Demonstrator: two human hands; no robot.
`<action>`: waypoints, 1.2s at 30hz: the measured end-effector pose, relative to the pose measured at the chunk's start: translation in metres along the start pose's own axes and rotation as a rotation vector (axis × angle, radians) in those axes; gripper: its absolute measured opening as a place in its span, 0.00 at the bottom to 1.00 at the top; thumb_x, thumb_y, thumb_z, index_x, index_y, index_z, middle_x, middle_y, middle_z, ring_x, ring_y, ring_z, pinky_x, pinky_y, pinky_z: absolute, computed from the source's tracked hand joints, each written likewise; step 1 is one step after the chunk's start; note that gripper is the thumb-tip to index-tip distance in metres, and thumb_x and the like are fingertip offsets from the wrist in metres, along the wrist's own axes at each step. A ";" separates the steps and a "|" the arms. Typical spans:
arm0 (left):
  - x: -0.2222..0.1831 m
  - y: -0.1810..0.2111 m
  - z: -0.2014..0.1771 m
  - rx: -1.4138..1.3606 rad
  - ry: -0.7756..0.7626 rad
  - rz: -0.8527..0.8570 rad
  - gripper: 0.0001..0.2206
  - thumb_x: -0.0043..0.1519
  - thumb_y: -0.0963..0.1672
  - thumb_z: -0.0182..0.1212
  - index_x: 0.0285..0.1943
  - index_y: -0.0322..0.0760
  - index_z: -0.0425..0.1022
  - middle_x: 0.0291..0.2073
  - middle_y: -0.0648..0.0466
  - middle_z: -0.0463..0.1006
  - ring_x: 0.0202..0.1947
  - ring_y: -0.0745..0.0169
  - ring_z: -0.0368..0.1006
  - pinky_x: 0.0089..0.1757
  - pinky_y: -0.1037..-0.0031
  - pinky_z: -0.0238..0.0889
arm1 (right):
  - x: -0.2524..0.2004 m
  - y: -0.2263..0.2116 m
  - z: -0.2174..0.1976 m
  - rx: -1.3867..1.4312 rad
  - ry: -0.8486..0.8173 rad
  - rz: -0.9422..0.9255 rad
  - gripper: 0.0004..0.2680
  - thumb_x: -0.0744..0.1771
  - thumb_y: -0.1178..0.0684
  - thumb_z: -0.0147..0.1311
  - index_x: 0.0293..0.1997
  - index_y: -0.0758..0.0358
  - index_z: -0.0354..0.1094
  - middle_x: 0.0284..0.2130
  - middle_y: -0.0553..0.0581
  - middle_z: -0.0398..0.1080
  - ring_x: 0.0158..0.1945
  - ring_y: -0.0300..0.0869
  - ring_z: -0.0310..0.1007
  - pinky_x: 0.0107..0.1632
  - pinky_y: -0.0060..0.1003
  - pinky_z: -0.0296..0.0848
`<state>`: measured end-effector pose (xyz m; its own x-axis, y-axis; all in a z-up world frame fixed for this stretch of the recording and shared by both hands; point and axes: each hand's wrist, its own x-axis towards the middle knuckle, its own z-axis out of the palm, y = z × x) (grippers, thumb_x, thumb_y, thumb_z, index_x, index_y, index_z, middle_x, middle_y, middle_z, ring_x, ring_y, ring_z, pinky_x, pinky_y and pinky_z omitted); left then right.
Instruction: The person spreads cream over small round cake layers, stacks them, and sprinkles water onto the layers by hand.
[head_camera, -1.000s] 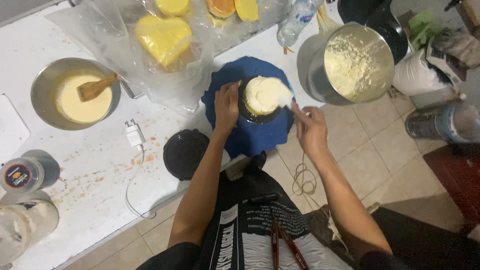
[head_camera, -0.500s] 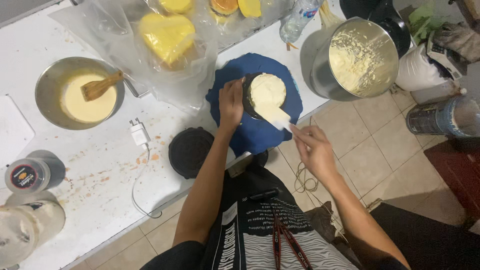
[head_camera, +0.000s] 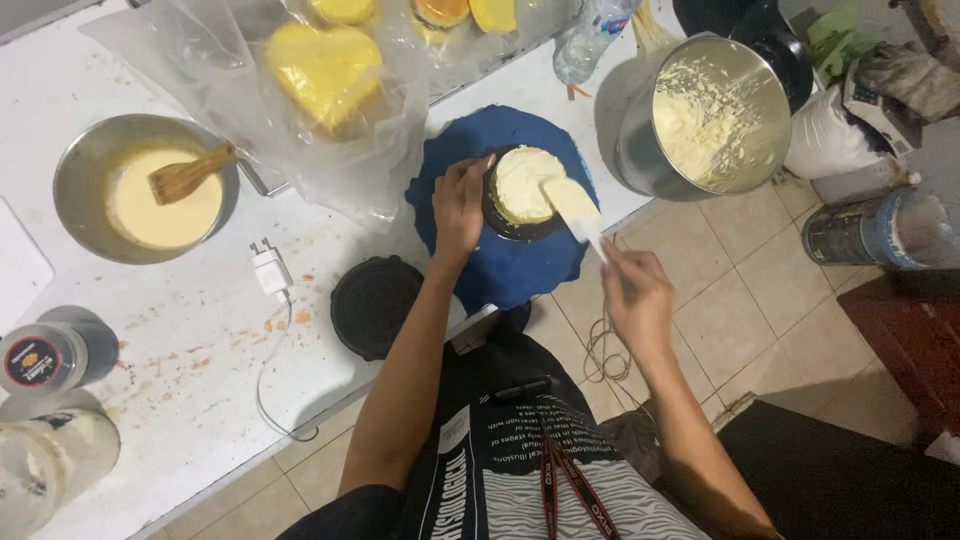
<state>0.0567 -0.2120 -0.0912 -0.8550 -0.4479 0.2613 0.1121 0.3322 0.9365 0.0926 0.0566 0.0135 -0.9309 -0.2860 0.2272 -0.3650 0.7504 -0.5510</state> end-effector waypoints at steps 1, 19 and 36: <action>0.002 -0.001 0.002 -0.002 -0.002 0.002 0.23 0.78 0.54 0.32 0.66 0.57 0.77 0.47 0.54 0.76 0.48 0.54 0.73 0.53 0.60 0.63 | 0.008 -0.001 0.011 -0.001 0.002 0.001 0.12 0.69 0.61 0.59 0.59 0.57 0.79 0.39 0.63 0.76 0.43 0.55 0.80 0.45 0.45 0.78; 0.002 0.005 -0.002 -0.065 -0.034 -0.132 0.27 0.76 0.58 0.28 0.68 0.55 0.75 0.55 0.51 0.72 0.52 0.53 0.67 0.57 0.59 0.55 | 0.002 -0.017 0.017 0.177 -0.184 0.264 0.12 0.69 0.64 0.54 0.59 0.64 0.76 0.41 0.70 0.74 0.45 0.56 0.77 0.46 0.44 0.74; -0.003 -0.018 -0.004 -0.011 0.139 0.180 0.17 0.78 0.43 0.36 0.57 0.29 0.75 0.51 0.37 0.75 0.50 0.39 0.71 0.54 0.58 0.60 | 0.182 0.116 -0.129 -0.593 -0.366 0.145 0.07 0.72 0.59 0.53 0.46 0.65 0.80 0.26 0.60 0.77 0.30 0.46 0.81 0.35 0.43 0.76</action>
<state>0.0589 -0.2199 -0.1075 -0.7428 -0.4925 0.4536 0.2632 0.4081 0.8741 -0.1177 0.1682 0.0946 -0.9521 -0.2624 -0.1571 -0.2654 0.9641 -0.0023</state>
